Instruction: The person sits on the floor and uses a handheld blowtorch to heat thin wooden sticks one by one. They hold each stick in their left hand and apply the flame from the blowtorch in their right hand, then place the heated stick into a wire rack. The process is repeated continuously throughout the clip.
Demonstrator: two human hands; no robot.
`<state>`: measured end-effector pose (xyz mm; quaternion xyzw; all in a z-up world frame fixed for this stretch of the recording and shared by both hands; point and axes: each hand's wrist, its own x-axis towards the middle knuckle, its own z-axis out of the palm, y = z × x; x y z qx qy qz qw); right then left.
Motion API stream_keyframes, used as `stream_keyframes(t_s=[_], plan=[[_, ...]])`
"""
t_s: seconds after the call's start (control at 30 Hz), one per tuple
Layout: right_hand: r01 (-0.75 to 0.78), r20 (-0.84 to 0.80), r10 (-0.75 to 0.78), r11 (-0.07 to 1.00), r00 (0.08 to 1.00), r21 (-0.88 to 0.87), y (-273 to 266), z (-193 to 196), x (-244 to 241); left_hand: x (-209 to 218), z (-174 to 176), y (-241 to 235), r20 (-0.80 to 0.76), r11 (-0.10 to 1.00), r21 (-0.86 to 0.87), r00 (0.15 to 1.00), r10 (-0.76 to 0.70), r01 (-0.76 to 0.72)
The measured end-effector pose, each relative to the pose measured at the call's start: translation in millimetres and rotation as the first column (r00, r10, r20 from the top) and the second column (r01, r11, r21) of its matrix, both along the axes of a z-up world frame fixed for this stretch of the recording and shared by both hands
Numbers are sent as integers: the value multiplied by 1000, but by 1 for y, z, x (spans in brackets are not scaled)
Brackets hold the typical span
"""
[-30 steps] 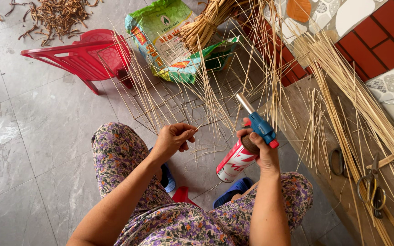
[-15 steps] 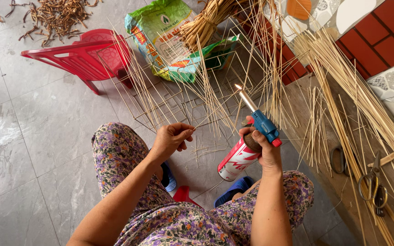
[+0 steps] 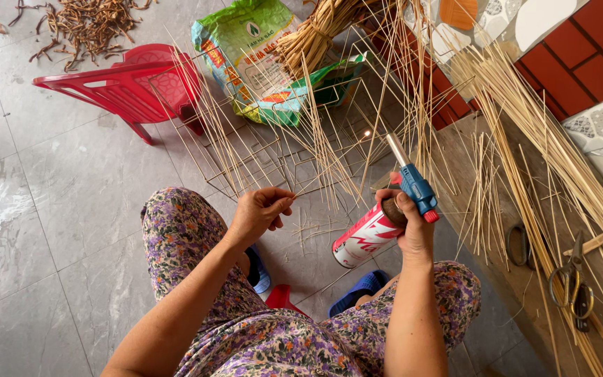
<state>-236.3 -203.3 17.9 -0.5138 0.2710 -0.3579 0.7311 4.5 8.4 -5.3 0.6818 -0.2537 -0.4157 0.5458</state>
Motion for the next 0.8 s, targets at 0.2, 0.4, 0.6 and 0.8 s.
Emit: stream_keyframes(t_s=[0.2, 0.4, 0.6, 0.8], plan=[[-138, -63, 140, 990, 988, 31, 6, -3, 2, 4, 1, 4, 17, 1000, 27, 1000, -5, 4], [-3, 3, 3, 1000, 1000, 9, 3, -4, 4, 13, 2, 3, -118, 993, 23, 986, 121, -119], [-63, -1, 63, 998, 998, -2, 3, -9, 6, 13, -2, -6, -69, 990, 6, 988, 142, -141], [-74, -32, 74, 997, 997, 6, 3, -11, 5, 11, -6, -7, 18, 995, 66, 997, 76, -77]])
